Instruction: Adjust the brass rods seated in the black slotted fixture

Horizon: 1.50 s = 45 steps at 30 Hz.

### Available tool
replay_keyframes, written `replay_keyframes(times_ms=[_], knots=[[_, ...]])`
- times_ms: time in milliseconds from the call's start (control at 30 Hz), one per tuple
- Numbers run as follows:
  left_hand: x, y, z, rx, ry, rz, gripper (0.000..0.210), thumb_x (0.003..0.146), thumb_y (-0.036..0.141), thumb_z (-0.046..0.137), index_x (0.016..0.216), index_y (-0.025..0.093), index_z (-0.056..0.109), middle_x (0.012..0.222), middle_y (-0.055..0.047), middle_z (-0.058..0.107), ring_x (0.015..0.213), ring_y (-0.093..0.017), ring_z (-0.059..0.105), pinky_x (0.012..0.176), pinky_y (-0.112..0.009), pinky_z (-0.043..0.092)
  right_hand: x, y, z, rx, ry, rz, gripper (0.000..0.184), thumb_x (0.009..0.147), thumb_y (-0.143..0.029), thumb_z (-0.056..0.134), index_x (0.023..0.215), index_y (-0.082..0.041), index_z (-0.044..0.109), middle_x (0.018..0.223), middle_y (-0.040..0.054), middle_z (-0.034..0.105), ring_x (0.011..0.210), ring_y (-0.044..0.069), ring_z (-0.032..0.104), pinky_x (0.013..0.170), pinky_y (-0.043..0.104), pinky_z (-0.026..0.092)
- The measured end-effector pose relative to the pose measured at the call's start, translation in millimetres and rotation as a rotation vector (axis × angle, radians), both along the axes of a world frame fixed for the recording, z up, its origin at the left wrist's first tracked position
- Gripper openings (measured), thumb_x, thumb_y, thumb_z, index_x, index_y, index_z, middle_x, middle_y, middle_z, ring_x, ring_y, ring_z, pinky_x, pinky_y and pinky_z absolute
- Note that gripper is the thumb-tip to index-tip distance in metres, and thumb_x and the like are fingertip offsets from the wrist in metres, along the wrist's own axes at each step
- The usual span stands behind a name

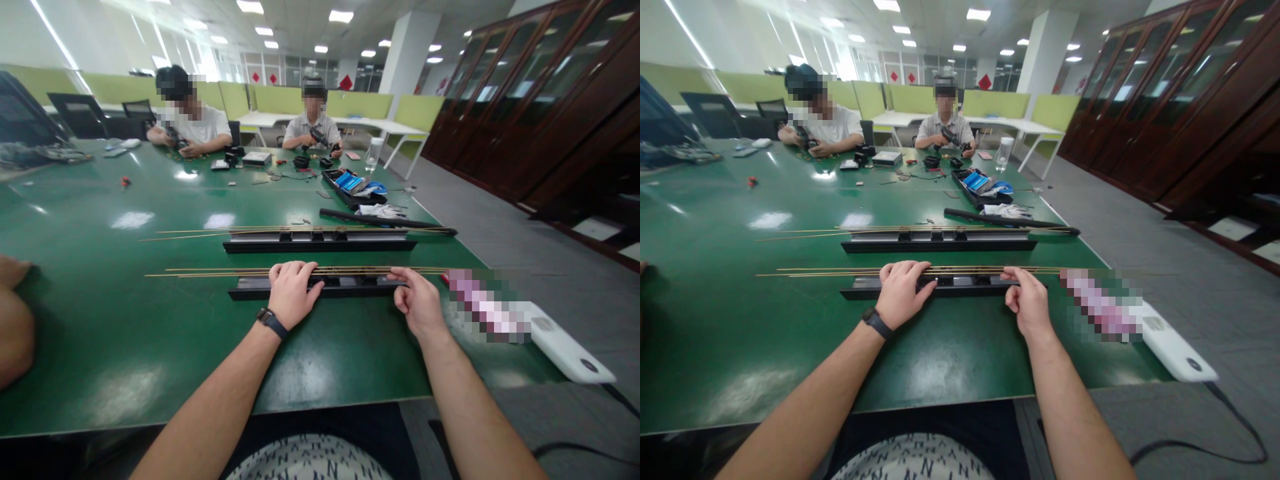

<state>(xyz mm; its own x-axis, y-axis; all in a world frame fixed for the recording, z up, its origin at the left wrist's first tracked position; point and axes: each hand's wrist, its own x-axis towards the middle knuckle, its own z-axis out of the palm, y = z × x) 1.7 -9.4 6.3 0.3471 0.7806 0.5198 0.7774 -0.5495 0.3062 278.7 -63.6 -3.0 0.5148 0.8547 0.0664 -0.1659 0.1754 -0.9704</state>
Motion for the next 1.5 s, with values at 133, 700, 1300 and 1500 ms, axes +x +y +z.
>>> replay_keyframes(times_ms=[133,700,1300,1500], knots=[[-0.2,0.4,-0.6,0.005,0.000,-0.001,0.033,0.094,0.040,0.066,0.123,0.027,0.065,0.117,-0.007,0.071,0.113,-0.027,0.062,0.101,-0.048,0.034,0.0,-0.6,-0.3,0.004,0.006,-0.003,0.032,0.085,-0.045,0.071,0.095,-0.015,0.076,0.091,0.0090,0.074,0.036,0.005,0.049,0.029,0.017,0.021],[-0.7,1.4,-1.8,0.004,-0.002,-0.004,0.033,0.094,0.041,0.065,0.123,0.026,0.065,0.116,-0.007,0.072,0.113,-0.027,0.062,0.102,-0.049,0.034,-1.4,-1.3,-1.8,0.014,-0.027,0.058,0.032,0.086,-0.045,0.070,0.098,-0.016,0.076,0.093,0.0085,0.074,0.037,0.005,0.050,0.029,0.018,0.021],[0.0,0.7,-1.5,-0.005,-0.001,-0.002,0.032,0.094,0.039,0.063,0.124,0.027,0.065,0.118,-0.009,0.072,0.114,-0.028,0.061,0.102,-0.048,0.033,-3.3,-2.2,-0.3,-0.012,-0.059,0.053,0.038,0.085,-0.051,0.070,0.098,-0.016,0.076,0.096,0.0102,0.075,0.038,0.005,0.050,0.029,0.018,0.022],[0.1,0.9,-1.3,-0.009,0.002,0.000,0.032,0.094,0.040,0.064,0.124,0.027,0.065,0.117,-0.008,0.071,0.114,-0.027,0.062,0.102,-0.048,0.033,-0.7,-1.2,-0.1,0.012,-0.029,-0.025,0.033,0.085,-0.047,0.070,0.094,-0.015,0.076,0.089,0.0078,0.073,0.037,0.005,0.049,0.029,0.018,0.022]])
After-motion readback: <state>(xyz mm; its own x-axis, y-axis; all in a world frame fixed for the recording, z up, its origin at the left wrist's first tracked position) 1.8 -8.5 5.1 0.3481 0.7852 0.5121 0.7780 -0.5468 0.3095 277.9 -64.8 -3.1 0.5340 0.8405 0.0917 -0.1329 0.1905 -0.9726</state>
